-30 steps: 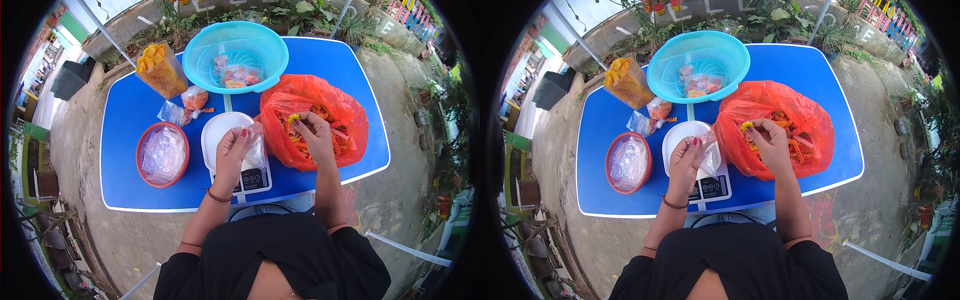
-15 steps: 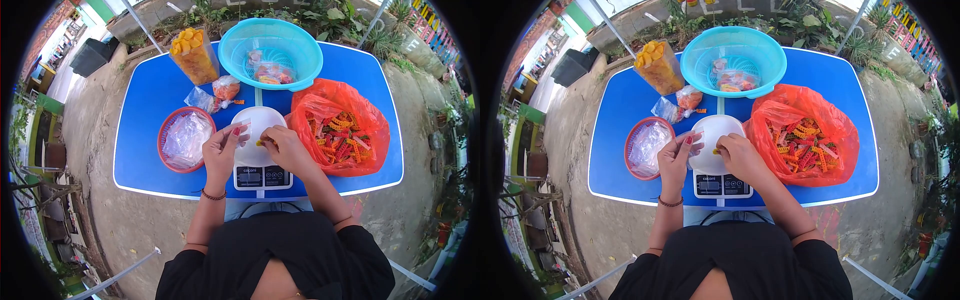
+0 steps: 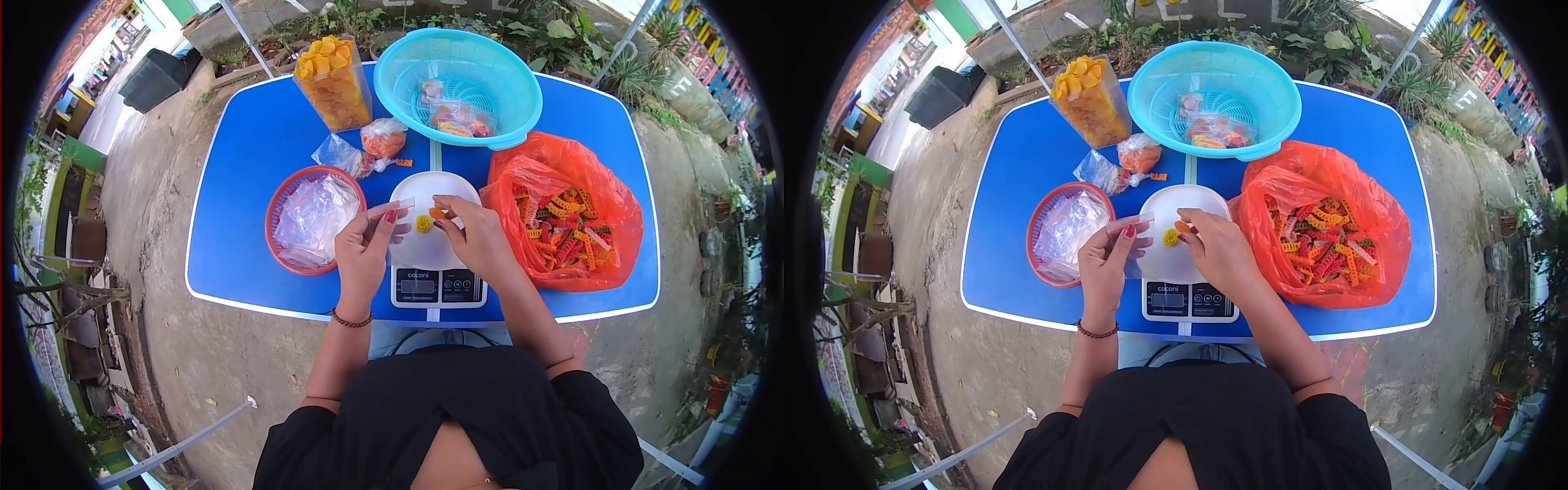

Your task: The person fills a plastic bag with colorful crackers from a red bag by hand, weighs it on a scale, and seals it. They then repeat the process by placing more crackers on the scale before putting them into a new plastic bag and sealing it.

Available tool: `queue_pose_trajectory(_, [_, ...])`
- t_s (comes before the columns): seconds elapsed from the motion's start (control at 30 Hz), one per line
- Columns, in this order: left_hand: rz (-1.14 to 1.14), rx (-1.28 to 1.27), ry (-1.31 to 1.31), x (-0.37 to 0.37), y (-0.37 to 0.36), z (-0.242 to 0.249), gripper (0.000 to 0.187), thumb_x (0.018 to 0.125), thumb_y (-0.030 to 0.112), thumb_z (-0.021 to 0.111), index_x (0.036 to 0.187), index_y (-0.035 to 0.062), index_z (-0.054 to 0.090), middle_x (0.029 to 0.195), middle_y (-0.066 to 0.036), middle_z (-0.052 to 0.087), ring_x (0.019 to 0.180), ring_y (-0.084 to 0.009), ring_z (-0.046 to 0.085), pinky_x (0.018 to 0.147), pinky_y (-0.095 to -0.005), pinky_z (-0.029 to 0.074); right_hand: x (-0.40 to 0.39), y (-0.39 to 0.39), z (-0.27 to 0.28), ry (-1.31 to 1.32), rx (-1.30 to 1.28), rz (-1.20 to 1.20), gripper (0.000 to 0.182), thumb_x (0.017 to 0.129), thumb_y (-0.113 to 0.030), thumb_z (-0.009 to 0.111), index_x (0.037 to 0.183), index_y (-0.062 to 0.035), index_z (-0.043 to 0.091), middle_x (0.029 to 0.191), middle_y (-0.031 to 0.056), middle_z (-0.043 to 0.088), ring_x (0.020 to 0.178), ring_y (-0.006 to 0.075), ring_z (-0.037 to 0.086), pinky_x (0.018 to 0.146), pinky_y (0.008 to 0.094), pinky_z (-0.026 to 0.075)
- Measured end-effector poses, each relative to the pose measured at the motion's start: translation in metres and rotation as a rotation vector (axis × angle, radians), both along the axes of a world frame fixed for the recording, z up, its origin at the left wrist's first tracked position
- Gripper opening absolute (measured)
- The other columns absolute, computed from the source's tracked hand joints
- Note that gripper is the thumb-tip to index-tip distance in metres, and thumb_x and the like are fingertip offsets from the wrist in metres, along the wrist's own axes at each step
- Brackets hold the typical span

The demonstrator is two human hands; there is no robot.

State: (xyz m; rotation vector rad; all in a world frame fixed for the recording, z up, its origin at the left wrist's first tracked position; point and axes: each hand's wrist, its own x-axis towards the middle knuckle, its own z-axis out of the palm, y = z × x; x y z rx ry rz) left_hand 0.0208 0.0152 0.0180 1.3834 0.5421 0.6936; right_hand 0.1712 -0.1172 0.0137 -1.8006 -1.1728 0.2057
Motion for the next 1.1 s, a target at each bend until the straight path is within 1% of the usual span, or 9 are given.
queue_pose_trajectory(0.3, [-0.151, 0.020, -0.009, 0.024, -0.023, 0.006, 0.031, 0.107, 0.022, 0.056, 0.122, -0.0013, 0.068, 0.113, -0.013, 0.075, 0.096, -0.0172, 0.074, 0.079, -0.0269, 0.055, 0.013, -0.048, 0.026, -0.091, 0.145, -0.168, 0.021, 0.087, 0.005, 0.067, 0.107, 0.0008, 0.069, 0.096, 0.0156, 0.071, 0.082, 0.0264, 0.071, 0.069, 0.0343, 0.057])
queue_pose_trajectory(0.43, [-0.323, -0.052, -0.029, 0.046, -0.047, 0.005, 0.033, 0.108, 0.021, 0.052, 0.125, -0.0029, 0.067, 0.113, -0.012, 0.075, 0.100, -0.0171, 0.073, 0.085, -0.0286, 0.056, 0.032, -0.091, 0.030, -0.099, 0.120, -0.353, 0.014, 0.086, 0.006, 0.066, 0.099, 0.0018, 0.069, 0.089, 0.0143, 0.071, 0.072, 0.0246, 0.071, 0.067, 0.0317, 0.055])
queue_pose_trajectory(0.53, [-0.417, -0.089, -0.070, 0.065, -0.067, 0.001, 0.033, 0.108, 0.022, 0.052, 0.125, -0.0031, 0.067, 0.113, -0.011, 0.074, 0.100, -0.0161, 0.072, 0.089, -0.0291, 0.056, 0.049, -0.118, 0.015, -0.141, 0.029, -0.512, 0.014, 0.087, 0.006, 0.066, 0.100, 0.0019, 0.069, 0.090, 0.0151, 0.072, 0.074, 0.0241, 0.071, 0.068, 0.0317, 0.055])
queue_pose_trajectory(0.67, [-0.493, -0.056, -0.071, 0.084, -0.090, 0.008, 0.034, 0.108, 0.021, 0.052, 0.128, -0.0035, 0.066, 0.121, -0.011, 0.072, 0.108, -0.0120, 0.066, 0.096, -0.0282, 0.053, 0.058, -0.140, -0.001, -0.045, -0.002, -0.524, 0.017, 0.086, 0.006, 0.065, 0.102, 0.0010, 0.069, 0.092, 0.0151, 0.072, 0.080, 0.0279, 0.071, 0.072, 0.0364, 0.056])
queue_pose_trajectory(0.8, [-0.522, -0.092, -0.115, 0.100, -0.105, 0.005, 0.033, 0.108, 0.022, 0.053, 0.126, -0.0014, 0.068, 0.128, -0.012, 0.069, 0.114, -0.0147, 0.064, 0.100, -0.0298, 0.051, 0.050, -0.137, -0.004, -0.241, -0.240, -0.400, 0.025, 0.079, -0.004, 0.071, 0.104, -0.0023, 0.071, 0.103, 0.0120, 0.070, 0.098, 0.0329, 0.064, 0.084, 0.0436, 0.051])
queue_pose_trajectory(0.87, [-0.572, 0.029, -0.132, 0.106, -0.108, 0.001, 0.028, 0.106, 0.019, 0.056, 0.122, 0.0008, 0.071, 0.130, -0.016, 0.067, 0.119, -0.0198, 0.064, 0.100, -0.0312, 0.050, 0.048, -0.133, -0.015, -0.332, -0.376, -0.364, 0.030, 0.075, -0.010, 0.074, 0.105, -0.0055, 0.072, 0.108, 0.0098, 0.069, 0.106, 0.0343, 0.059, 0.088, 0.0462, 0.047])
queue_pose_trajectory(0.9, [-0.596, 0.088, -0.142, 0.109, -0.110, -0.001, 0.026, 0.105, 0.018, 0.057, 0.120, 0.0019, 0.072, 0.131, -0.018, 0.066, 0.122, -0.0224, 0.064, 0.100, -0.0319, 0.050, 0.047, -0.131, -0.014, -0.327, -0.426, -0.393, 0.033, 0.073, -0.015, 0.075, 0.106, -0.0105, 0.072, 0.113, 0.0073, 0.067, 0.107, 0.0333, 0.056, 0.088, 0.0461, 0.045])
queue_pose_trajectory(1.0, [-0.682, 0.185, -0.074, 0.105, -0.119, -0.005, 0.028, 0.106, 0.020, 0.056, 0.119, 0.0036, 0.074, 0.138, -0.018, 0.063, 0.121, -0.0199, 0.063, 0.101, -0.0340, 0.049, 0.052, -0.133, -0.006, -0.331, -0.438, -0.467, 0.026, 0.074, -0.012, 0.071, 0.100, -0.0124, 0.074, 0.108, 0.0037, 0.068, 0.105, 0.0316, 0.058, 0.089, 0.0463, 0.045])
queue_pose_trajectory(1.1, [-0.772, 0.233, -0.018, 0.101, -0.125, 0.000, 0.023, 0.103, 0.017, 0.059, 0.114, 0.0055, 0.075, 0.135, -0.018, 0.064, 0.120, -0.0235, 0.065, 0.101, -0.0342, 0.050, 0.062, -0.142, -0.008, -0.376, -0.418, -0.543, 0.018, 0.075, -0.009, 0.069, 0.093, -0.0123, 0.075, 0.101, 0.0024, 0.069, 0.102, 0.0319, 0.059, 0.090, 0.0460, 0.045])
